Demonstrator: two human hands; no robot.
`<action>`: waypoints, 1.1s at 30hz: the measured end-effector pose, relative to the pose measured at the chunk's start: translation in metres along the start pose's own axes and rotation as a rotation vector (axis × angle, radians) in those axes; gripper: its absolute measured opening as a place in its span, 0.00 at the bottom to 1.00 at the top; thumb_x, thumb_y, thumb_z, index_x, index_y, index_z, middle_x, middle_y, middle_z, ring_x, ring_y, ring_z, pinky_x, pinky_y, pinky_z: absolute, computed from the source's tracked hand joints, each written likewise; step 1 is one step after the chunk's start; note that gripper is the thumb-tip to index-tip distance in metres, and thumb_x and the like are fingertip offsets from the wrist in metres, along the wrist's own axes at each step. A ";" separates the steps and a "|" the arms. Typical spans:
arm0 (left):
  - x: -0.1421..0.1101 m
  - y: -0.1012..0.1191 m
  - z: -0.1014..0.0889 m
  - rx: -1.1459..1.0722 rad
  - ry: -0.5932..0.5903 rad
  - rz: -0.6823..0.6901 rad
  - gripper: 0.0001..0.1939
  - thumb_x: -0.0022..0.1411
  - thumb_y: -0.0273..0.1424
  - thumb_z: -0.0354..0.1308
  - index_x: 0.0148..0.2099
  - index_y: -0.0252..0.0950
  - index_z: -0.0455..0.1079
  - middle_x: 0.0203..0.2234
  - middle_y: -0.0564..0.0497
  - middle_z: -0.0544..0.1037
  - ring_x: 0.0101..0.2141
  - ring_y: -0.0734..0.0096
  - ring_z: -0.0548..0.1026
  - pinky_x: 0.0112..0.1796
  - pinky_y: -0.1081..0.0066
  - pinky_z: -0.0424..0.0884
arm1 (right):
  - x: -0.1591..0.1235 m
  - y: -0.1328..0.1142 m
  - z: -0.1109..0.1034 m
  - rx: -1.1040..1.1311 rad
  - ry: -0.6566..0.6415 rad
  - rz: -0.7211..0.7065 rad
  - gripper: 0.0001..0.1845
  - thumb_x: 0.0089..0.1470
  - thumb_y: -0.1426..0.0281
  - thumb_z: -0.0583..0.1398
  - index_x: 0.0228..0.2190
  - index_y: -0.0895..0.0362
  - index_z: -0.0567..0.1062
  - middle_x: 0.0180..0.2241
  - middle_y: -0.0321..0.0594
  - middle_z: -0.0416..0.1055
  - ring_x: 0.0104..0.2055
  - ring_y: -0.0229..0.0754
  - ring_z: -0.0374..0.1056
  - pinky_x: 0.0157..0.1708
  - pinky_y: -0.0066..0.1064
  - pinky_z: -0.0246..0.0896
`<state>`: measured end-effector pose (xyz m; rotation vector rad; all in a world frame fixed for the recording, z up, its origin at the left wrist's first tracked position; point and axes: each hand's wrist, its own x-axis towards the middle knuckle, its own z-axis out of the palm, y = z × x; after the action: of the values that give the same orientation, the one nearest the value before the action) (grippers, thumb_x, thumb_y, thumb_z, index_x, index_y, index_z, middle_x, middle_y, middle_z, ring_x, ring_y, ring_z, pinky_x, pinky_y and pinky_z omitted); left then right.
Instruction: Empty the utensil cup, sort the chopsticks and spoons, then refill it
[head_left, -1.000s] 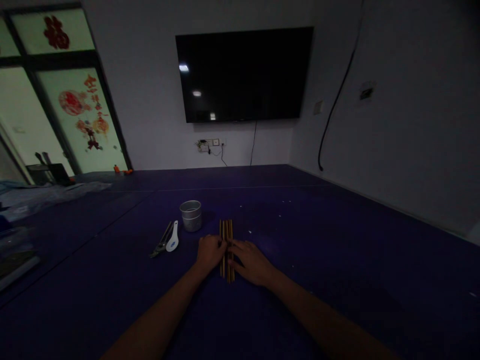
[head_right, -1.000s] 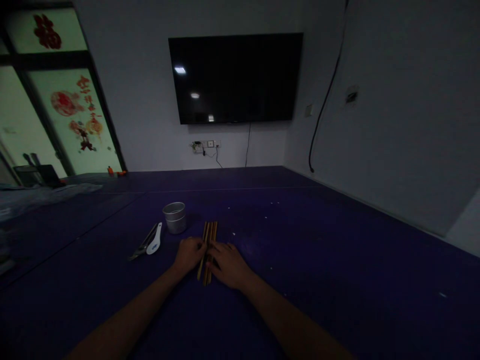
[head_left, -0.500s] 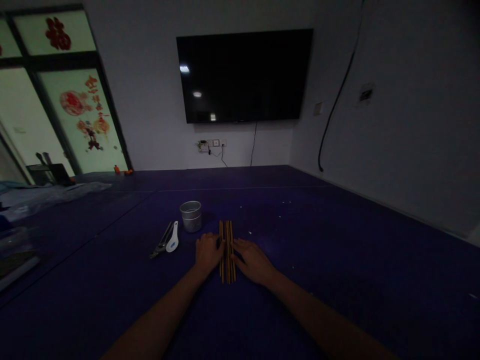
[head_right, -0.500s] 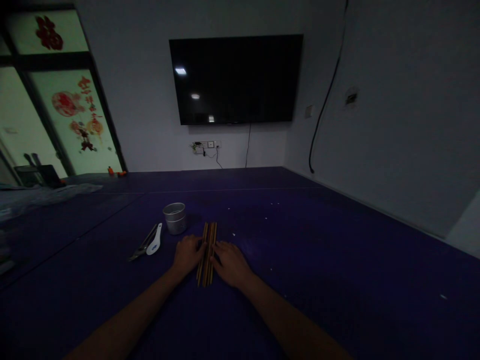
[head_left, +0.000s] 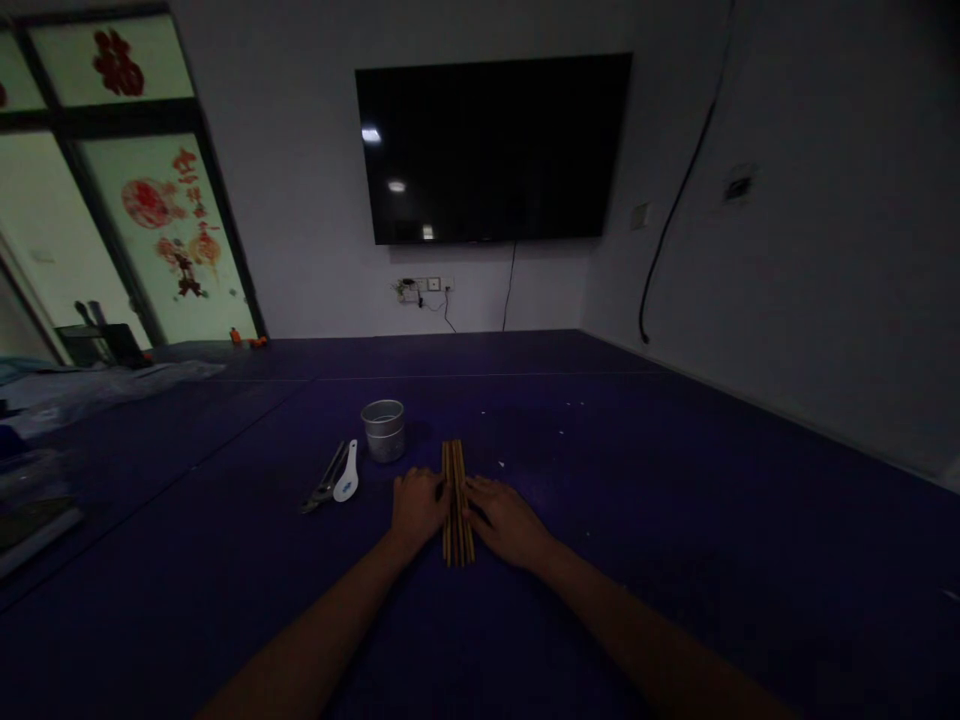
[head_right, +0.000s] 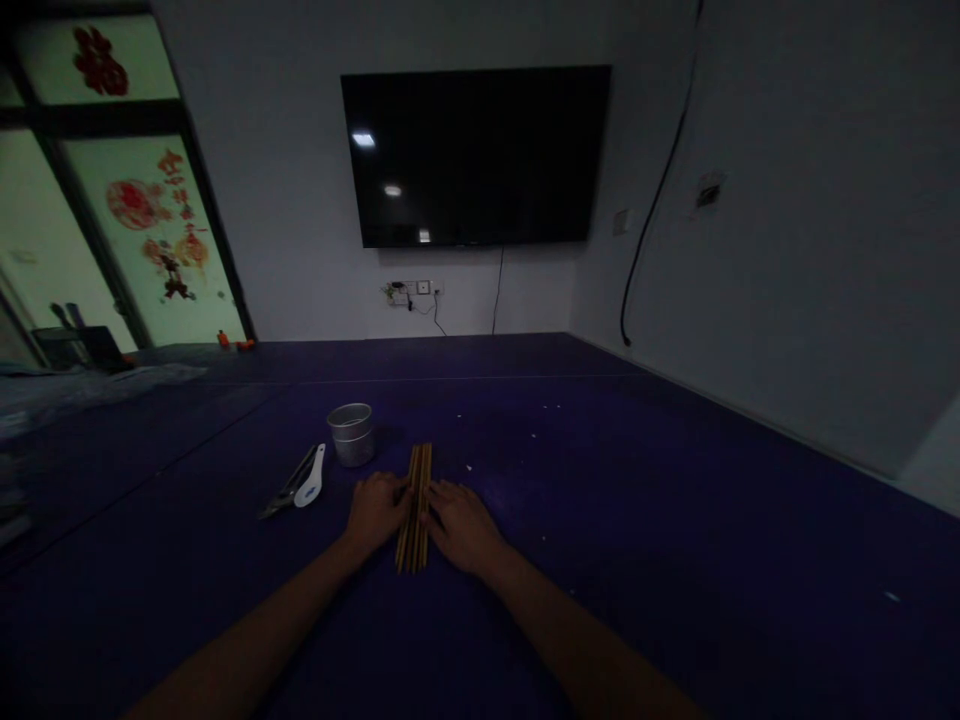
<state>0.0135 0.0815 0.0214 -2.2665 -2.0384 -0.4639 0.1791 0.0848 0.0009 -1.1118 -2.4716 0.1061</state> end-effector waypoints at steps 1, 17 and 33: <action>0.000 0.000 0.000 -0.001 -0.004 0.003 0.16 0.63 0.35 0.44 0.41 0.40 0.73 0.38 0.47 0.76 0.43 0.62 0.70 0.40 0.64 0.61 | 0.000 0.000 0.001 -0.001 0.003 0.000 0.23 0.60 0.64 0.48 0.54 0.60 0.67 0.56 0.50 0.64 0.59 0.50 0.57 0.56 0.45 0.53; 0.001 0.002 0.001 0.018 -0.042 -0.055 0.17 0.65 0.37 0.43 0.47 0.42 0.72 0.40 0.46 0.75 0.45 0.61 0.69 0.42 0.63 0.61 | 0.000 0.001 0.004 0.016 -0.024 -0.011 0.26 0.61 0.61 0.47 0.57 0.60 0.63 0.59 0.50 0.59 0.61 0.51 0.53 0.58 0.49 0.49; 0.003 -0.001 0.001 0.023 -0.018 -0.004 0.17 0.65 0.36 0.43 0.45 0.40 0.73 0.37 0.46 0.76 0.42 0.63 0.70 0.40 0.66 0.61 | 0.000 0.003 0.003 0.047 -0.065 -0.005 0.29 0.61 0.59 0.45 0.58 0.60 0.60 0.60 0.49 0.55 0.62 0.50 0.50 0.58 0.48 0.46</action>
<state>0.0130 0.0846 0.0210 -2.2622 -2.0467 -0.4195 0.1796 0.0868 -0.0026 -1.0991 -2.5156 0.2003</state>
